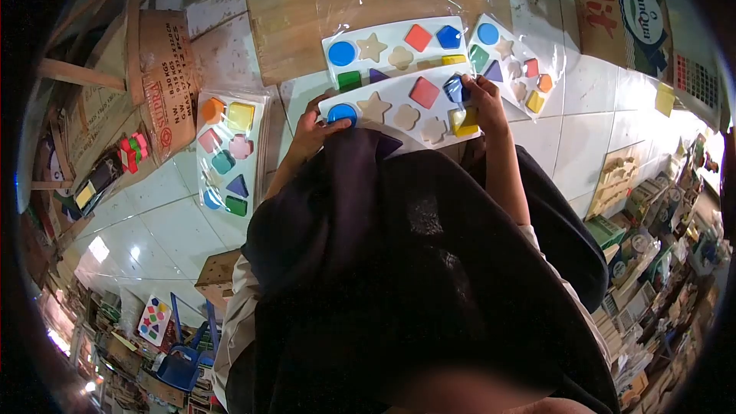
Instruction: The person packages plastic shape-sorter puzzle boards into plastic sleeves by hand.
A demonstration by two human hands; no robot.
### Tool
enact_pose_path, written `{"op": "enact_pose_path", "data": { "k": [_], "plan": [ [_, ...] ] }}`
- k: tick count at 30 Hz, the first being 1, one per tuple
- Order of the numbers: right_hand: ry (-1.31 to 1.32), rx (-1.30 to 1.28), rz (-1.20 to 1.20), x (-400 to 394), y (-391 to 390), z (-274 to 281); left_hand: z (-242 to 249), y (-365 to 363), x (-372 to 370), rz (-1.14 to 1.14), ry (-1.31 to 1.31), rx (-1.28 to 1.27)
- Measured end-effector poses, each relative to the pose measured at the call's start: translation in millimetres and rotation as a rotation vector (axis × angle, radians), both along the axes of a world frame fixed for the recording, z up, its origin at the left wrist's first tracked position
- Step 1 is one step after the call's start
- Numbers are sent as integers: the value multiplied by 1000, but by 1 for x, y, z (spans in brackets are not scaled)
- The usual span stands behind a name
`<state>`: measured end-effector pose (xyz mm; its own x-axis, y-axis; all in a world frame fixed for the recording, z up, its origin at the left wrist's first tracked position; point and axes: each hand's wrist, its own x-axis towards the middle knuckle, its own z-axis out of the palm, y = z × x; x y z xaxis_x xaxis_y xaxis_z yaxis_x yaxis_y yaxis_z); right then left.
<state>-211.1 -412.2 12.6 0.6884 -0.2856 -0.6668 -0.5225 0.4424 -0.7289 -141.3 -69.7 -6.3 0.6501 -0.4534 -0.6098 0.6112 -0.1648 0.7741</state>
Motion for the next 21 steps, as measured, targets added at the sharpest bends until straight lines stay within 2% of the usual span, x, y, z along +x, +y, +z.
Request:
{"op": "enact_pose_path", "data": {
  "k": [1, 2, 4, 5, 6, 7, 8, 9, 10, 12, 13, 14, 15, 16, 18, 21],
  "plan": [
    [5, -5, 21, 4, -2, 0, 6, -4, 0, 86, 106, -133],
    [3, -8, 22, 6, -4, 2, 8, -9, 1, 87, 104, -136],
    [87, -311, 215, 18, -1, 23, 12, -16, 3, 268, 20, -207],
    [62, -289, 252, 26, 1, 35, 10, -17, 6, 270, 19, -205],
    [60, -289, 253, 29, -3, 28, 4, -19, 14, 214, -60, -98],
    [112, -475, 321, 36, -12, 16, -2, -23, 24, 158, -138, 7],
    [168, -662, 388, 41, -21, 4, -6, -28, 31, 160, -137, 5],
    [89, -764, 332, 48, -21, -2, -10, -36, 39, 106, -359, 209],
    [148, -721, 275, 57, -19, -2, -14, -41, 49, 48, -580, 415],
    [173, -821, 293, 66, -31, -30, -43, -46, 60, 6, -912, 580],
    [172, -819, 291, 68, -29, -34, -49, -49, 61, 68, -1017, 510],
    [72, -766, 279, 70, -28, -37, -54, -48, 59, 68, -1018, 510],
    [-28, -714, 268, 73, -29, -42, -47, -51, 57, 76, -864, 519],
    [-32, -717, 269, 75, -30, -46, -40, -54, 56, 84, -710, 525],
    [121, -943, 332, 74, -34, -55, -23, -58, 57, 100, -651, 488],
    [91, -832, 355, 71, -42, -63, -19, -57, 56, 106, -586, 438]
  ]
}}
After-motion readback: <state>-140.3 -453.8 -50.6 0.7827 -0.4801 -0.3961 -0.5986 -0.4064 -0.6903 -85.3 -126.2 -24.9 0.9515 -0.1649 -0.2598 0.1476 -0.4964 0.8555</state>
